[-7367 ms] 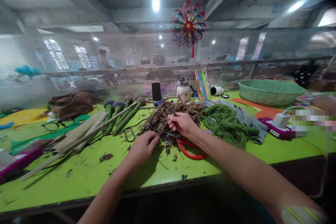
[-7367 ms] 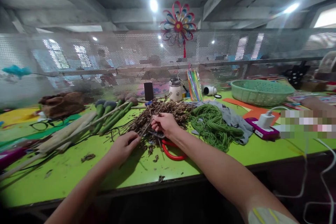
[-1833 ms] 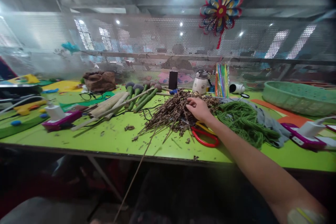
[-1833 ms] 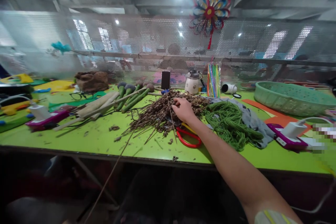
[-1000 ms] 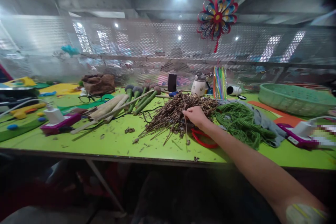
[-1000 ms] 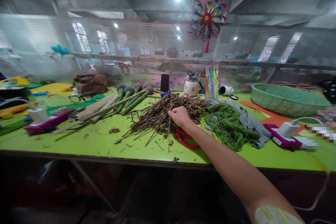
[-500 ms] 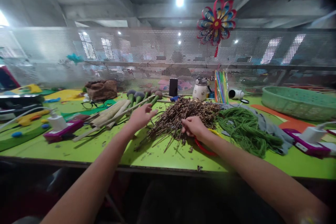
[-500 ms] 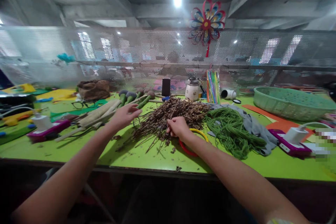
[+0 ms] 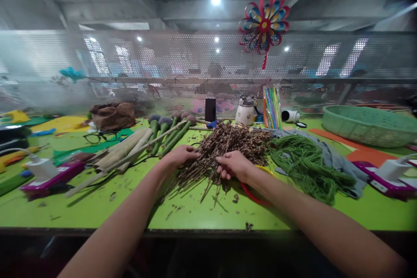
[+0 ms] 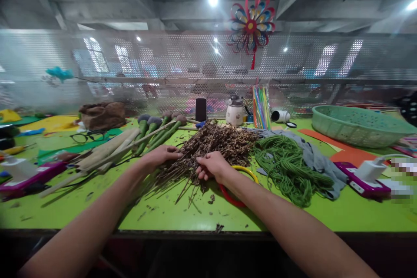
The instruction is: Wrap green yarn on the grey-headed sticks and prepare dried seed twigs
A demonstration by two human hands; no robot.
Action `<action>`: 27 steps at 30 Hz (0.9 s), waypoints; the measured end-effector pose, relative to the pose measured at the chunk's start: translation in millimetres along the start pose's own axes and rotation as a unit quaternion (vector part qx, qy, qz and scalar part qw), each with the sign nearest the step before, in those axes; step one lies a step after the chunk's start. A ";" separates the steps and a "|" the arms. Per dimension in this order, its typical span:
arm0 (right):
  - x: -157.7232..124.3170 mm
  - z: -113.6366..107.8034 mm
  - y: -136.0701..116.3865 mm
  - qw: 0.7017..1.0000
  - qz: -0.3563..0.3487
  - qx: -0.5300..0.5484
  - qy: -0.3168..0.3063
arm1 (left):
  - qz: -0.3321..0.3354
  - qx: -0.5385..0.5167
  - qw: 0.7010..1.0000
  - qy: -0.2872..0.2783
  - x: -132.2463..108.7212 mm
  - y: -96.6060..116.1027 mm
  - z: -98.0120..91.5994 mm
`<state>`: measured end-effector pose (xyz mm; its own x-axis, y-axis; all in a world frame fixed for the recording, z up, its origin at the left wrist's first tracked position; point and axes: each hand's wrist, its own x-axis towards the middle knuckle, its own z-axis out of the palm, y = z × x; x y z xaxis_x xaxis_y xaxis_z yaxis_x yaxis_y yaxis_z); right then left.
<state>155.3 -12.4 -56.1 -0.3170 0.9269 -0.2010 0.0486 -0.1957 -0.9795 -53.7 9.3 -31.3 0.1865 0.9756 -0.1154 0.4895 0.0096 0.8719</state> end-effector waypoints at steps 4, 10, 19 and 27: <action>-6.0 -4.7 -2.9 1.000 0.002 0.006 0.001 | -0.006 -0.080 0.996 -0.025 -2.3 -2.0 -1.5; -23.5 -12.3 -18.3 0.935 -0.157 -0.253 0.191 | -0.007 -0.122 0.992 -0.017 -4.8 -1.4 -1.2; -13.9 -3.2 -6.6 0.790 -0.429 -0.431 0.083 | 0.033 -0.121 0.992 0.017 -10.5 11.0 13.5; -9.3 -4.5 -2.1 0.780 -0.332 -0.525 0.078 | 0.052 -0.082 0.994 0.054 -12.2 13.3 13.3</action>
<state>162.4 -19.2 -52.2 -0.4878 0.7562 0.4362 0.6980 0.6379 -0.3253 -38.1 -5.3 -24.7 0.1324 0.9909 0.0227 0.3246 -0.0649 0.9436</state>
